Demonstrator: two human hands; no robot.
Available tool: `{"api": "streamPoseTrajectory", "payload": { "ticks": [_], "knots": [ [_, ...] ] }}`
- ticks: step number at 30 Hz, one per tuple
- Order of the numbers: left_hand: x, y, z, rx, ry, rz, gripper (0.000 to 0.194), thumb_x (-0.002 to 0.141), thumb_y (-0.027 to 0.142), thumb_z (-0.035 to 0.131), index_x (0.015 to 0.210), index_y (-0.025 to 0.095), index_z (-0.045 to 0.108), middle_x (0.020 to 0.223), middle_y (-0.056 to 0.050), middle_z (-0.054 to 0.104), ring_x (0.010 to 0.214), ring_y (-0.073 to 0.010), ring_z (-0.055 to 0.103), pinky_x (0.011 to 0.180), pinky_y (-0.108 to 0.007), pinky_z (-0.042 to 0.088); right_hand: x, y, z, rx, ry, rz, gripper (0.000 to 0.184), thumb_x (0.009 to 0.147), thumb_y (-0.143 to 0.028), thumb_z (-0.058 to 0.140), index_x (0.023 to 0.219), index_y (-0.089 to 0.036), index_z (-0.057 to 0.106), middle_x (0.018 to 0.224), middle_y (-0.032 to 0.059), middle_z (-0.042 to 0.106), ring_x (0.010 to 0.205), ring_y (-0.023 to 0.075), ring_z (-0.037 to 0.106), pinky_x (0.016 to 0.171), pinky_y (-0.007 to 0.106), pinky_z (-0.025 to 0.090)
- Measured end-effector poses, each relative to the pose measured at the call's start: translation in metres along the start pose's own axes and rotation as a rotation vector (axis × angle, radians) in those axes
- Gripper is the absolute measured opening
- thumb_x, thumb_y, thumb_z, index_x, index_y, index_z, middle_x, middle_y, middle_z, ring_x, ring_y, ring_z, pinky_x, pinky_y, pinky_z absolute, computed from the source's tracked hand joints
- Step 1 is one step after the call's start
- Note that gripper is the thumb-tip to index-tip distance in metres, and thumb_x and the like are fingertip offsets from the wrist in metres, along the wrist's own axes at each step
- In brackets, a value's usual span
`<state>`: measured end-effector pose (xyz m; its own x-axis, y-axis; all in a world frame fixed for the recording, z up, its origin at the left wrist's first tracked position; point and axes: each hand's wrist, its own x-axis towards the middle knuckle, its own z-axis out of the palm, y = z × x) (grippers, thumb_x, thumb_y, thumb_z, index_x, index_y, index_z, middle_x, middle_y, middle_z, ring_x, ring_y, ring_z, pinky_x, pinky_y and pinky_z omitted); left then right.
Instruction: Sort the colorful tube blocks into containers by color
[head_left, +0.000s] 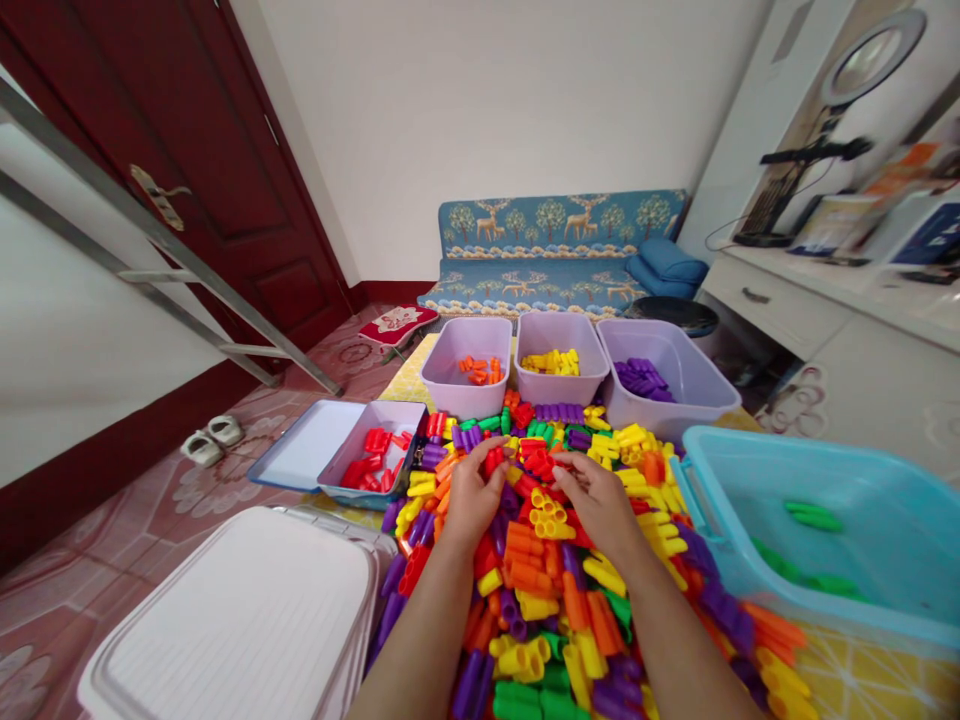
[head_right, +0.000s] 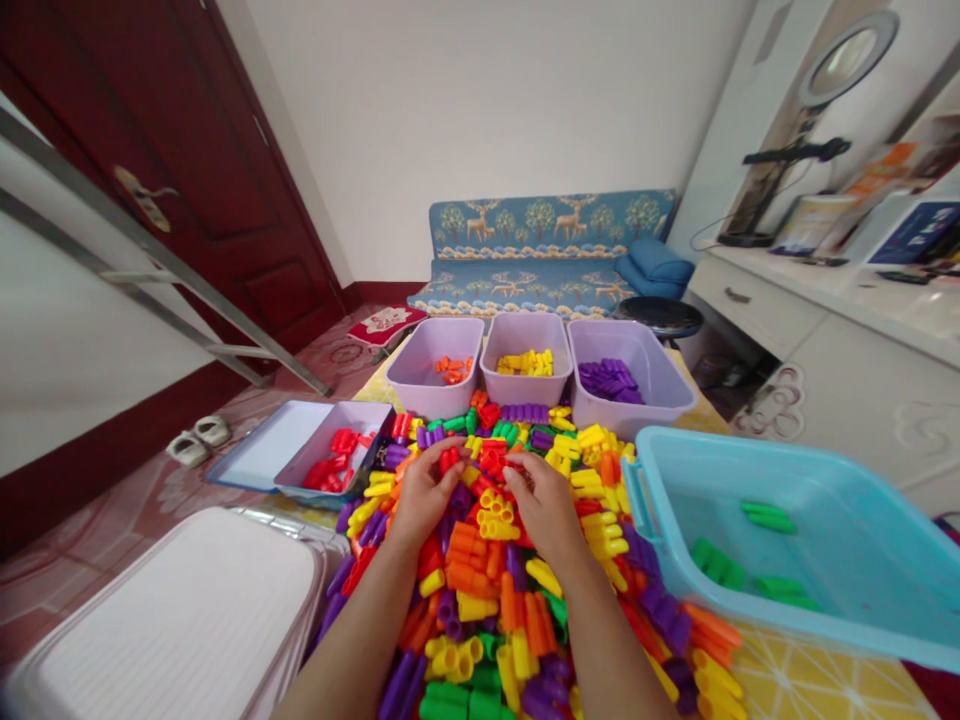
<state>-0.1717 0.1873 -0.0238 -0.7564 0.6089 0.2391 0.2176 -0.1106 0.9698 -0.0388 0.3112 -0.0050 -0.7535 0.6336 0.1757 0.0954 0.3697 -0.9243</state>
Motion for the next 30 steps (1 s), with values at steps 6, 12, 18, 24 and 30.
{"api": "streamPoseTrajectory", "payload": {
  "ticks": [6, 12, 18, 24, 30],
  "knots": [
    [-0.002, 0.013, 0.003, -0.336, 0.104, -0.157, 0.062, 0.077, 0.039, 0.069, 0.132, 0.02, 0.047, 0.098, -0.008, 0.071, 0.077, -0.02, 0.072, 0.061, -0.027, 0.058, 0.0, 0.0, -0.001, 0.217, 0.034, 0.068, 0.03, 0.083, -0.043, 0.057, 0.099, -0.018, 0.063, 0.075, 0.0041, 0.069, 0.063, 0.0185, 0.066, 0.062, 0.032, 0.054],
    [-0.005, 0.016, 0.0, -0.26, 0.068, -0.105, 0.047, 0.084, 0.047, 0.06, 0.121, 0.018, 0.058, 0.097, -0.008, 0.071, 0.055, -0.0115, 0.064, 0.045, -0.02, 0.047, 0.002, -0.004, 0.0, 0.404, 0.002, 0.121, 0.033, 0.074, -0.041, 0.068, 0.098, -0.019, 0.064, 0.074, 0.0017, 0.069, 0.059, 0.0149, 0.064, 0.059, 0.028, 0.053],
    [-0.003, 0.012, -0.003, 0.04, 0.002, 0.092, 0.031, 0.087, 0.029, 0.058, 0.116, 0.019, 0.064, 0.116, -0.008, 0.069, 0.114, -0.0216, 0.06, 0.1, -0.034, 0.044, 0.001, -0.012, -0.007, 0.518, 0.09, 0.164, 0.041, 0.07, -0.042, 0.075, 0.102, -0.019, 0.066, 0.078, 0.002, 0.071, 0.06, 0.0131, 0.064, 0.06, 0.026, 0.053],
    [-0.005, 0.018, -0.002, 0.436, -0.248, 0.177, 0.041, 0.073, 0.01, 0.056, 0.109, 0.024, 0.069, 0.114, -0.003, 0.069, 0.109, -0.0226, 0.06, 0.101, -0.039, 0.042, 0.002, -0.008, -0.02, 0.656, 0.226, 0.137, 0.038, 0.071, -0.039, 0.077, 0.103, -0.021, 0.067, 0.081, 0.0007, 0.071, 0.065, 0.0113, 0.063, 0.062, 0.023, 0.052],
    [-0.007, 0.024, 0.0, 0.769, -0.394, 0.147, 0.048, 0.072, 0.013, 0.056, 0.113, 0.034, 0.067, 0.135, 0.0, 0.055, 0.126, -0.0271, 0.045, 0.107, -0.048, 0.033, 0.002, -0.012, -0.028, 0.636, 0.235, 0.199, 0.04, 0.065, -0.04, 0.082, 0.096, -0.019, 0.07, 0.076, 0.0007, 0.071, 0.063, 0.0113, 0.062, 0.06, 0.023, 0.051]
  ]
}}
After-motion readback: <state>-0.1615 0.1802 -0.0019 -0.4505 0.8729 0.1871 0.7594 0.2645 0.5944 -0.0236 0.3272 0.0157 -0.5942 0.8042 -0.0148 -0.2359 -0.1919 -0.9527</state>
